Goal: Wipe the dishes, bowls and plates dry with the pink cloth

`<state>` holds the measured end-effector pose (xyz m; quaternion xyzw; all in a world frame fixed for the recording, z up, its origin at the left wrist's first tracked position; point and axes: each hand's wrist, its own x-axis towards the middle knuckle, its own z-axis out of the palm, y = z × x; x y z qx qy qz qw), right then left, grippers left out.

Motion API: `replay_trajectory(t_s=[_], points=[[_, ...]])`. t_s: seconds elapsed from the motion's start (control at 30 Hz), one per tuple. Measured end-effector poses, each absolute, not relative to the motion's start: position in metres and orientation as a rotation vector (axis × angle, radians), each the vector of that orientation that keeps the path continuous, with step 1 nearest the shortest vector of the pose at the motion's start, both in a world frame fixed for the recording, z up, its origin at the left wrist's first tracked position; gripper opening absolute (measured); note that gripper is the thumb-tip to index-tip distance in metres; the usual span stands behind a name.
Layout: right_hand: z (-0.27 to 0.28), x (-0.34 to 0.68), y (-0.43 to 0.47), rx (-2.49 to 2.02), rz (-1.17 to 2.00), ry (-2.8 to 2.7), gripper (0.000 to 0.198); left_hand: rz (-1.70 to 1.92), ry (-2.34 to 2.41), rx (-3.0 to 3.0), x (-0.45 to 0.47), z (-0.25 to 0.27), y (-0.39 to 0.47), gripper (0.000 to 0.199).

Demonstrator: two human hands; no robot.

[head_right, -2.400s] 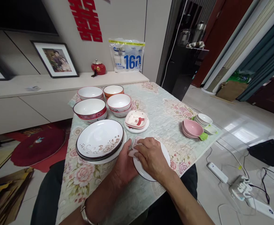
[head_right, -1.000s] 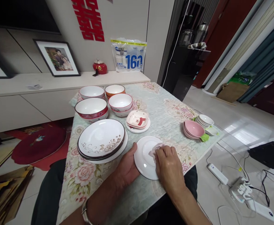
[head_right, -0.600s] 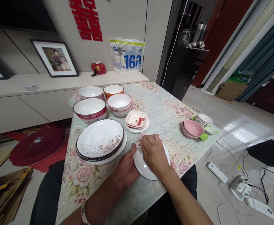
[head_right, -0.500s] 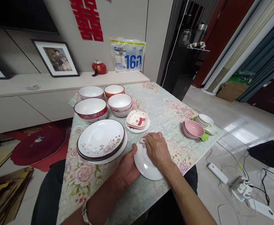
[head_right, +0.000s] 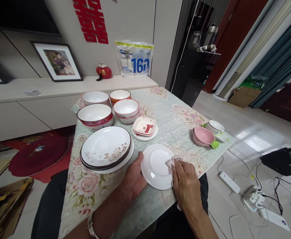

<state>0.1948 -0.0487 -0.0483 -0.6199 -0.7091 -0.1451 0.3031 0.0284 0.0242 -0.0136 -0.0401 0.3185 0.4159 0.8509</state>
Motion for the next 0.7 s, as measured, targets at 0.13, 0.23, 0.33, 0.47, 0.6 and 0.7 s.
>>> replay_trajectory(t_s=[0.13,0.23,0.33,0.47,0.6,0.7], points=[[-0.046,0.181,-0.070,-1.602,-0.367,-1.860,0.029,0.876,0.697,-0.067,0.029,-0.012,0.024,0.055],[-0.040,0.164,-0.069,-1.536,-0.288,-1.878,0.033,0.851,0.662,-0.050,0.029,-0.013,0.024,0.058],[-0.034,0.144,-0.053,-1.459,-0.219,-1.893,0.033,0.810,0.589,-0.040,0.026,-0.013,0.024,0.062],[-0.026,0.119,-0.025,-1.476,-0.184,-1.905,0.031,0.847,0.552,-0.042,0.021,-0.011,0.024,0.057],[-0.020,0.106,-0.016,-1.501,-0.139,-2.010,0.028,0.881,0.552,-0.093,0.016,-0.011,0.024,0.048],[-0.019,0.108,-0.026,-1.390,-0.114,-2.069,0.027,0.825,0.537,-0.098,0.015,-0.012,0.025,0.047]])
